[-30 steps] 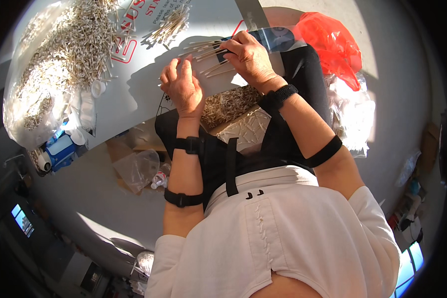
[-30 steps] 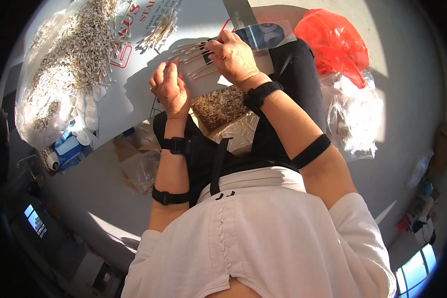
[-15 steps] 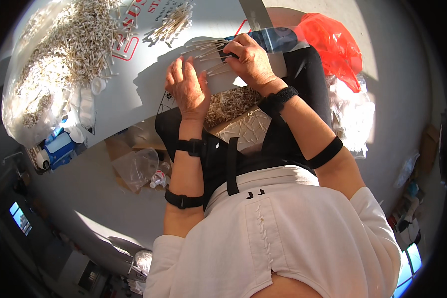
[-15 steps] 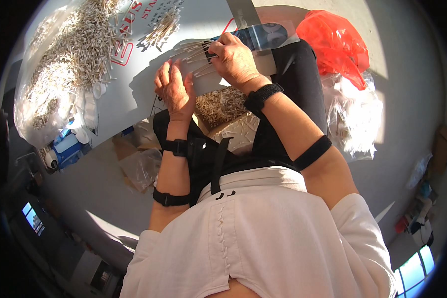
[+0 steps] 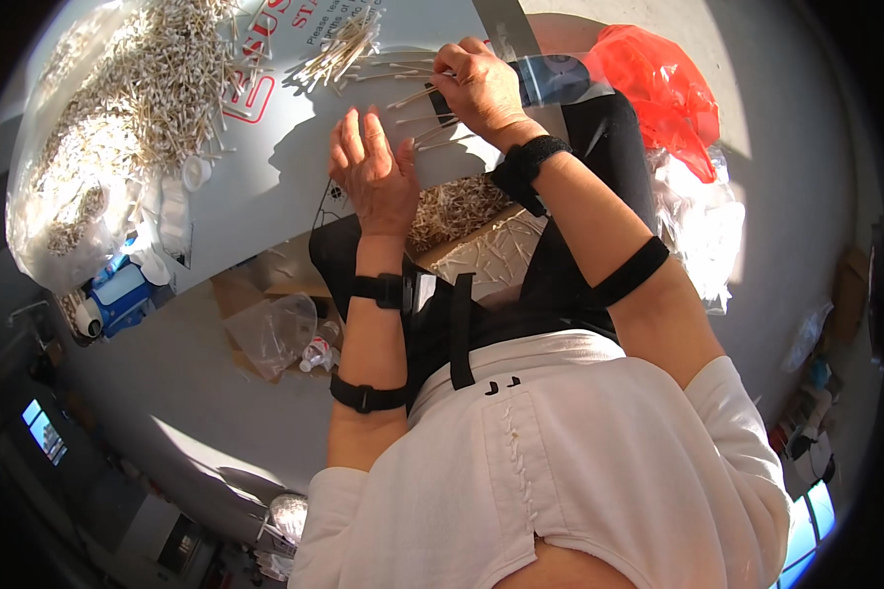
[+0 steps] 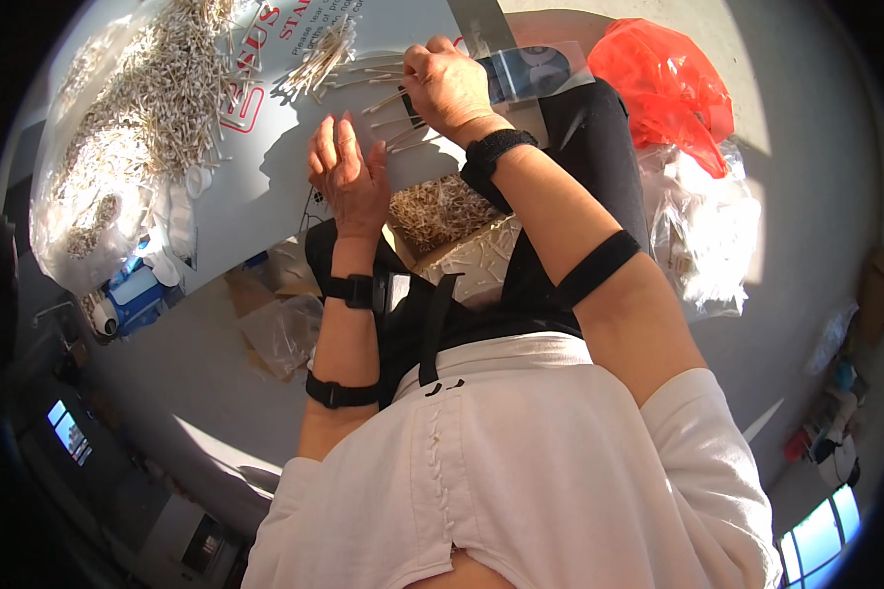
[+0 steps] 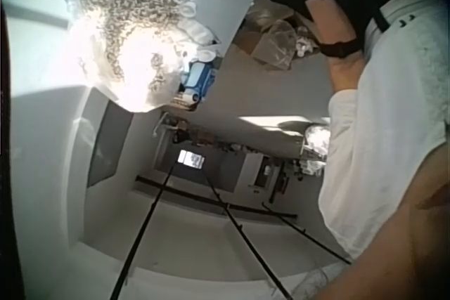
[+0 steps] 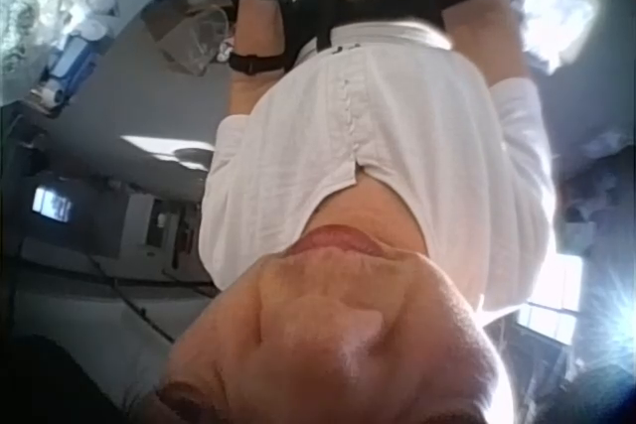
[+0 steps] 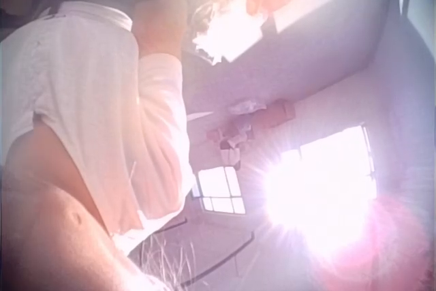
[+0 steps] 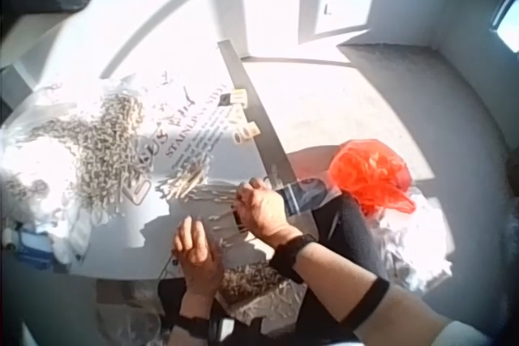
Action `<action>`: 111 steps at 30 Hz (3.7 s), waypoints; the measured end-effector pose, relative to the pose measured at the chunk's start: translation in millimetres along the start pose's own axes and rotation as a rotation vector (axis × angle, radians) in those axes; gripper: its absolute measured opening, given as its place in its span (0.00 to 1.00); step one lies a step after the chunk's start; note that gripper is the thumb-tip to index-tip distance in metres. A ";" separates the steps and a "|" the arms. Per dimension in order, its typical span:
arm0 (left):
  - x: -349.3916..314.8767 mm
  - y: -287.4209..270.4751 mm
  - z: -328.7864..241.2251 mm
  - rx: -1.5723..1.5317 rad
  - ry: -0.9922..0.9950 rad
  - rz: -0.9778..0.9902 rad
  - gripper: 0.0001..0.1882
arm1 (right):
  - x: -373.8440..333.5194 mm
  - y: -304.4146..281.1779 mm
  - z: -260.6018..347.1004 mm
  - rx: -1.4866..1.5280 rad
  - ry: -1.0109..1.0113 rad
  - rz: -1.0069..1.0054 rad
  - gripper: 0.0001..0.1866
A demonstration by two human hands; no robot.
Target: Organizing cotton swabs by aligning them into neat parallel rows on a work surface.
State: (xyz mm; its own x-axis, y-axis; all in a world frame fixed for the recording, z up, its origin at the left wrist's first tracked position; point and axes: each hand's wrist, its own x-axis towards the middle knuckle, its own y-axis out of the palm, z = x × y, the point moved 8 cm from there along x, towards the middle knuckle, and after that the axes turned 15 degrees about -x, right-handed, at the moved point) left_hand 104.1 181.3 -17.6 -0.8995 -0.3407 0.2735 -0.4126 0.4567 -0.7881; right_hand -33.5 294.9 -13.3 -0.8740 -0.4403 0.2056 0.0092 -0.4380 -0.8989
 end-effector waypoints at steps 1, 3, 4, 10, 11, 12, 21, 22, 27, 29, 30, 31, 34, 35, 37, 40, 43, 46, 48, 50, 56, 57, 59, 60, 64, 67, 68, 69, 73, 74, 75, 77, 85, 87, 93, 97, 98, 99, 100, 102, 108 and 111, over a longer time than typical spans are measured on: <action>-1.2 -0.6 -0.6 0.000 0.001 0.001 0.31 | 1.5 -1.8 -2.2 0.040 0.014 -0.039 0.06; -5.3 0.5 -6.3 0.014 0.028 0.029 0.33 | 5.1 -3.6 -5.6 0.079 0.028 -0.078 0.06; -7.6 0.7 -9.5 0.013 0.029 0.030 0.33 | 7.4 -6.5 -4.8 0.094 -0.004 -0.110 0.06; -18.5 3.5 -16.5 0.055 0.025 0.050 0.34 | 10.1 -3.7 8.4 -0.001 -0.220 -0.076 0.06; -18.6 0.5 -13.6 0.028 0.021 0.026 0.34 | 8.6 -2.2 13.1 -0.023 -0.263 -0.049 0.05; -19.5 -1.6 -10.0 0.001 0.016 0.001 0.34 | 7.7 -1.8 13.7 -0.023 -0.264 -0.048 0.05; -24.4 -0.6 -34.6 0.059 0.175 0.166 0.33 | 10.1 0.6 8.0 0.053 -0.216 -0.013 0.02; -25.8 1.5 -35.5 0.060 0.173 0.164 0.33 | 11.5 3.1 9.7 0.049 -0.218 0.032 0.02; -16.6 14.2 -26.3 0.162 0.092 0.199 0.39 | 18.9 11.4 3.7 0.042 -0.229 0.037 0.06; -9.7 8.1 -19.7 0.071 0.059 0.151 0.41 | 21.4 -7.9 2.9 0.000 -0.219 -0.265 0.10; -7.3 4.6 -15.8 -0.023 0.030 0.106 0.43 | 24.2 -5.1 1.6 -0.002 -0.217 -0.267 0.10; -8.2 5.2 -15.1 -0.024 0.033 0.108 0.43 | 27.1 -2.8 -0.5 -0.022 -0.196 -0.280 0.09; -16.4 7.2 -6.8 0.110 -0.016 0.133 0.45 | 30.3 4.8 4.8 -0.037 -0.221 -0.204 0.09; -19.6 9.8 -4.9 0.153 -0.027 0.155 0.46 | 30.1 10.8 9.7 -0.036 -0.268 -0.113 0.11; -22.8 11.2 -3.1 0.197 -0.044 0.177 0.46 | 26.4 9.6 17.6 -0.033 -0.331 -0.032 0.11; -19.3 8.5 -5.9 0.133 -0.037 0.142 0.46 | 15.4 6.1 20.5 0.012 -0.405 0.030 0.10; -7.6 1.1 -3.9 0.039 -0.014 0.100 0.44 | 4.8 -3.1 8.9 0.201 -0.303 -0.036 0.10; 6.3 0.1 -2.8 -0.253 0.021 0.064 0.42 | -9.9 -6.2 -5.4 0.530 -0.095 -0.073 0.11; 11.2 -2.0 11.6 -0.697 -0.147 -0.102 0.37 | -21.6 -9.4 -13.5 0.717 0.061 -0.184 0.11; 18.7 3.2 10.8 -0.737 -0.142 -0.140 0.34 | -27.8 -7.3 -8.6 0.768 0.073 -0.167 0.11; 39.5 22.6 0.8 -0.969 -0.180 -0.197 0.35 | -21.7 10.4 -7.8 0.935 0.155 -0.100 0.15; 40.8 23.9 -0.9 -1.037 -0.174 -0.218 0.34 | -21.8 15.8 -10.1 0.977 0.205 -0.048 0.16; 42.0 24.4 1.4 -1.135 -0.200 -0.251 0.34 | -19.5 15.2 -15.4 1.001 0.224 -0.058 0.16; 41.3 23.9 4.1 -1.231 -0.229 -0.285 0.34 | -19.1 14.0 -17.8 1.025 0.244 -0.066 0.17; 51.9 31.2 5.5 -1.406 -0.253 -0.265 0.32 | -15.9 17.8 -10.6 1.139 0.250 -0.083 0.14; 51.4 27.0 11.8 -1.530 -0.289 -0.313 0.30 | -27.7 16.0 -14.5 1.101 0.288 -0.104 0.16; 47.5 22.5 14.8 -1.476 -0.315 -0.330 0.29 | -31.3 16.7 -19.1 1.145 0.332 -0.110 0.18; 43.6 13.6 13.3 -1.323 -0.259 -0.285 0.29 | -33.0 13.6 -22.1 1.187 0.342 -0.117 0.18; 32.2 8.7 -29.2 -0.351 0.068 0.029 0.33 | -32.9 6.4 -35.1 1.304 0.389 -0.155 0.17; 25.7 19.0 -43.0 -0.167 0.120 0.136 0.41 | -33.6 5.2 -37.4 1.302 0.390 -0.157 0.17; 18.5 27.5 -47.2 -0.086 0.132 0.186 0.43 | -33.8 5.9 -38.4 1.307 0.413 -0.153 0.17; 10.8 41.4 -46.2 0.048 0.108 0.264 0.48 | -34.2 6.1 -37.2 1.313 0.424 -0.159 0.16; 32.9 47.5 -39.5 0.073 0.114 0.279 0.48 | -39.0 4.1 -38.3 1.275 0.396 -0.150 0.15; 29.6 47.6 -40.6 0.072 0.115 0.293 0.49 | -40.6 4.6 -38.8 1.295 0.411 -0.154 0.15; 10.0 37.4 -37.6 -0.002 0.091 0.250 0.42 | -43.1 -17.8 -22.2 0.816 0.186 -0.225 0.13; 4.0 2.0 -4.7 -0.117 -0.113 0.062 0.38 | -56.7 -20.8 20.2 -0.104 -0.215 -0.013 0.34; 0.4 -4.0 1.9 -0.114 -0.132 0.054 0.39 | -61.3 -21.0 22.4 -0.102 -0.220 -0.011 0.34; -2.5 -8.2 8.6 -0.095 -0.136 0.046 0.38 | -65.8 -16.1 26.1 -0.173 -0.261 0.034 0.37; -6.1 -12.7 13.0 -0.108 -0.127 0.024 0.38 | -68.8 -9.9 29.5 -0.245 -0.303 0.079 0.41; -11.0 -15.9 19.6 -0.134 -0.140 -0.012 0.38 | -68.0 -1.8 30.6 -0.310 -0.317 0.116 0.47; -12.0 -9.4 23.8 -0.122 -0.153 0.012 0.39 | -50.1 6.3 32.4 -0.468 -0.355 0.133 0.51; -11.5 -8.8 23.3 -0.120 -0.151 0.012 0.40 | -47.2 8.6 30.0 -0.450 -0.368 0.112 0.51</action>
State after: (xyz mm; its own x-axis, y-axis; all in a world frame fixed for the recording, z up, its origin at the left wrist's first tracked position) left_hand 121.4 162.1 -26.7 -0.8766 -0.4498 0.1712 -0.4239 0.5531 -0.7172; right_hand 22.4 288.4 -19.1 -0.6527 -0.7429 0.1486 -0.1855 -0.0334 -0.9821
